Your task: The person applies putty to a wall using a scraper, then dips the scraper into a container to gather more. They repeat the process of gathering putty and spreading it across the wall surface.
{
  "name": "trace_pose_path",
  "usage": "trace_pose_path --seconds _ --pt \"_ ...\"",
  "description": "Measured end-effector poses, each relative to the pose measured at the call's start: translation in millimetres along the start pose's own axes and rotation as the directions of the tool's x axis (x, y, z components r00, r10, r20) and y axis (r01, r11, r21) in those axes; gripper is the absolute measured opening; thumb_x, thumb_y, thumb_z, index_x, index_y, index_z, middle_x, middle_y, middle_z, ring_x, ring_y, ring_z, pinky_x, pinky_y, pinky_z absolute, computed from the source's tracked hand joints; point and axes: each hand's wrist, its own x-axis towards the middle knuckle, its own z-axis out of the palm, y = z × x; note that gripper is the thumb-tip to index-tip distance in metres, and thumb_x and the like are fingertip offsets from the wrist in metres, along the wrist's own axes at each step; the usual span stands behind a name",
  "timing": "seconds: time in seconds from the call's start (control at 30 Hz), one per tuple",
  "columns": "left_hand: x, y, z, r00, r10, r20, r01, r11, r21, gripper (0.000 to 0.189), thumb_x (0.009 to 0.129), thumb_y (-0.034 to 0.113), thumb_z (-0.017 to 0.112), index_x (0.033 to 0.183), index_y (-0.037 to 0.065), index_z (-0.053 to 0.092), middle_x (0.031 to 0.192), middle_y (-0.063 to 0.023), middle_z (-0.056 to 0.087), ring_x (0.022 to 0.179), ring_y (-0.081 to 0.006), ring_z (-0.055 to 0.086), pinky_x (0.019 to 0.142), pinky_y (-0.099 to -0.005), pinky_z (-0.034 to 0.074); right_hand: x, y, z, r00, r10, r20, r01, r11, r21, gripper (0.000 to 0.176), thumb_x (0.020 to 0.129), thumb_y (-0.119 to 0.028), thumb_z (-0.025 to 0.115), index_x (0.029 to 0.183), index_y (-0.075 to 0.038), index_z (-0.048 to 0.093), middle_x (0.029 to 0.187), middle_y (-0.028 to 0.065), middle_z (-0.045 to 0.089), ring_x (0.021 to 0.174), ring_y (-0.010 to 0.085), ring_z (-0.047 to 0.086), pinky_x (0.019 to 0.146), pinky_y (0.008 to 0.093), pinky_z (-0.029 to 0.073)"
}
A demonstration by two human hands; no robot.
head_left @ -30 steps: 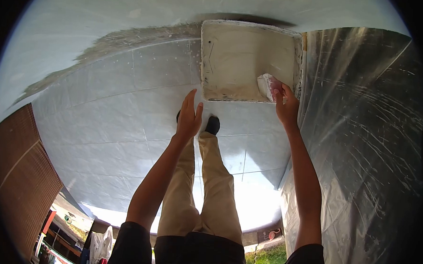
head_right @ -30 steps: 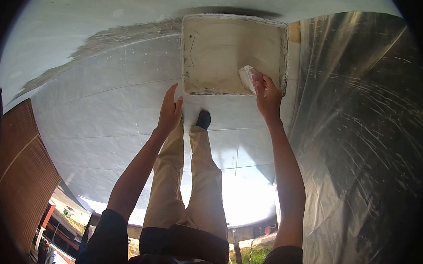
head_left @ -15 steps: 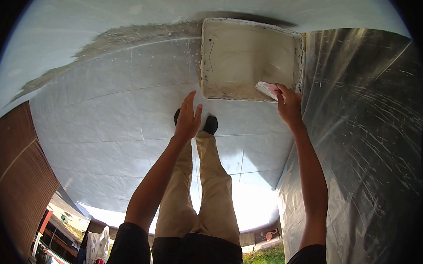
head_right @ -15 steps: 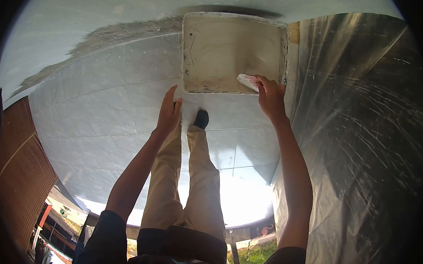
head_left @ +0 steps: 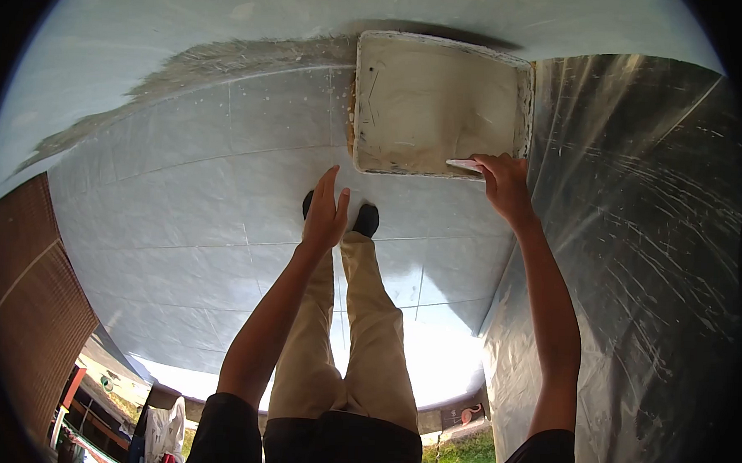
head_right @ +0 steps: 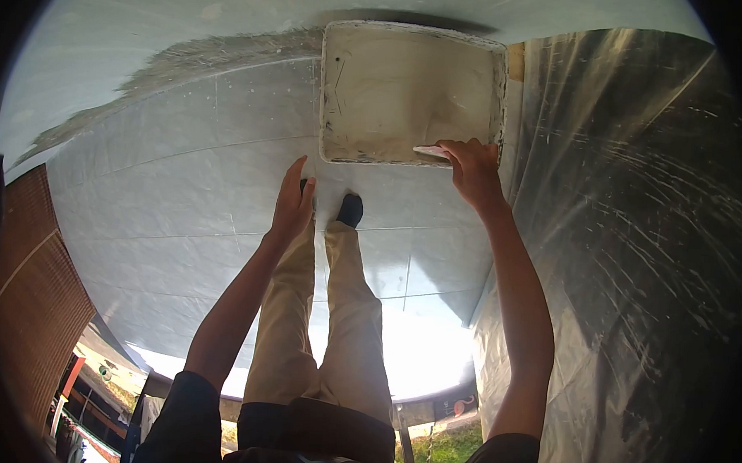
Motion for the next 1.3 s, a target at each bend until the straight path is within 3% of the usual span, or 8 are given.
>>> trace_pose_path --seconds 0.17,0.37,0.63,0.97,1.3 --pt "-1 0 -2 1.000 -0.019 0.002 0.019 1.000 -0.011 0.050 0.108 0.023 0.046 0.152 0.000 0.039 0.153 -0.0242 0.044 0.143 -0.0383 0.042 0.118 -0.0440 0.034 5 0 0 0.999 -0.037 0.012 0.037 0.999 -0.004 0.022 0.091 -0.004 0.070 0.109 -0.016 0.074 0.081 -0.0012 0.067 0.079 0.0185 0.060 0.083 0.0366 0.037" --pt "0 -3 -3 1.000 -0.014 -0.005 0.014 1.000 -0.005 0.051 0.108 0.023 0.046 0.152 -0.001 0.038 0.153 -0.0238 0.044 0.143 -0.0379 0.042 0.118 -0.0439 0.034 12 -2 -2 0.995 -0.052 0.085 0.051 0.999 0.010 0.022 0.093 -0.003 0.067 0.110 -0.015 0.073 0.091 0.0015 0.070 0.082 0.0207 0.060 0.083 0.0389 0.035" --pt "-3 -4 -4 1.000 -0.015 -0.003 0.015 1.000 0.000 0.051 0.107 0.023 0.047 0.151 -0.001 0.038 0.152 -0.0251 0.045 0.142 -0.0396 0.043 0.117 -0.0448 0.035 25 -9 3 0.988 -0.071 0.136 0.070 0.997 0.014 0.024 0.092 -0.005 0.069 0.113 -0.016 0.073 0.102 -0.0033 0.076 0.086 0.0170 0.059 0.085 0.0360 0.035" --pt "-6 -5 -5 1.000 -0.022 -0.005 0.022 1.000 -0.007 0.051 0.106 0.023 0.048 0.150 -0.002 0.038 0.150 -0.0263 0.046 0.139 -0.0415 0.045 0.116 -0.0460 0.037 36 -17 3 0.979 -0.113 0.168 0.111 0.994 0.024 0.024 0.094 -0.006 0.068 0.115 -0.016 0.072 0.100 -0.0026 0.074 0.084 0.0175 0.057 0.085 0.0348 0.035" --pt "-7 -10 -6 1.000 -0.011 -0.013 0.011 1.000 0.004 0.049 0.108 0.023 0.046 0.151 0.000 0.040 0.151 -0.0242 0.046 0.141 -0.0386 0.044 0.117 -0.0440 0.036 42 -17 -3 0.971 -0.086 0.222 0.074 0.995 0.062 0.035 0.093 -0.001 0.067 0.119 -0.023 0.074 0.099 -0.0014 0.075 0.089 0.0155 0.058 0.088 0.0340 0.034"
